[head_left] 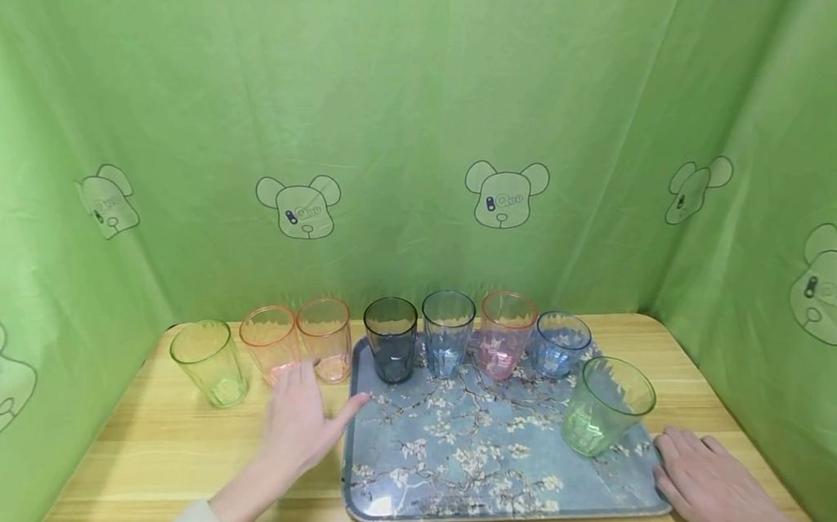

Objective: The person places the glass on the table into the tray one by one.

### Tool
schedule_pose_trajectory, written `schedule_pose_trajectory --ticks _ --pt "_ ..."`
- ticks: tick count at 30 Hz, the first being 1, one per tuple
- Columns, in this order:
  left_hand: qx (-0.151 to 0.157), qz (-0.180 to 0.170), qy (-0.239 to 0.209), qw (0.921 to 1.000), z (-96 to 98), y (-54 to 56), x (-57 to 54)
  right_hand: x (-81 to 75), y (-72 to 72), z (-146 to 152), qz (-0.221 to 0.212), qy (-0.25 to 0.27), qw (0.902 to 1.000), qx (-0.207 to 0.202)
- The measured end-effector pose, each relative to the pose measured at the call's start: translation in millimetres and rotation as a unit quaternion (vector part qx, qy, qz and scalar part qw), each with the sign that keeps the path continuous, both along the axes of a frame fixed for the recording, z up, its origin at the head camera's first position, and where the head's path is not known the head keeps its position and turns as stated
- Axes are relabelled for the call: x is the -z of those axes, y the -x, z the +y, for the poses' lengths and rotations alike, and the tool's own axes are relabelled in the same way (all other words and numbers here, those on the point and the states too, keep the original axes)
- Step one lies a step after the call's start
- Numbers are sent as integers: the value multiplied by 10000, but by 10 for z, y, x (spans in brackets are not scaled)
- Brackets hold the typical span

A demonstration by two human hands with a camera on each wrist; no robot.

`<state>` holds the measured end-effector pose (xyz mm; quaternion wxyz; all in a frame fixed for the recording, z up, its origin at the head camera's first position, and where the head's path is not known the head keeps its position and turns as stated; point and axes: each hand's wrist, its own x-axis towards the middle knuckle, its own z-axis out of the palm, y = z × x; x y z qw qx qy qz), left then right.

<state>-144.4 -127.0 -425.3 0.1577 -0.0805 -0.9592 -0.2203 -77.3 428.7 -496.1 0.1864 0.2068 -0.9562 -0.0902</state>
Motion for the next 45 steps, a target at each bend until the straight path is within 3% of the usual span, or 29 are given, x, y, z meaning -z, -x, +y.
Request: schedule_pose_trajectory --ticks 11,28,45 --pt "-301 260 -20 9992 -369 -86 -32 -10 -7 1 22 -27 10000 16" --pt "-1211 408 -238 9915 -1004 -225 -57 23 3 10 30 -21 10000 -8" --pt "-1969 264 -511 9787 -1399 -93 30 12 11 21 218 -15 9996 -189"
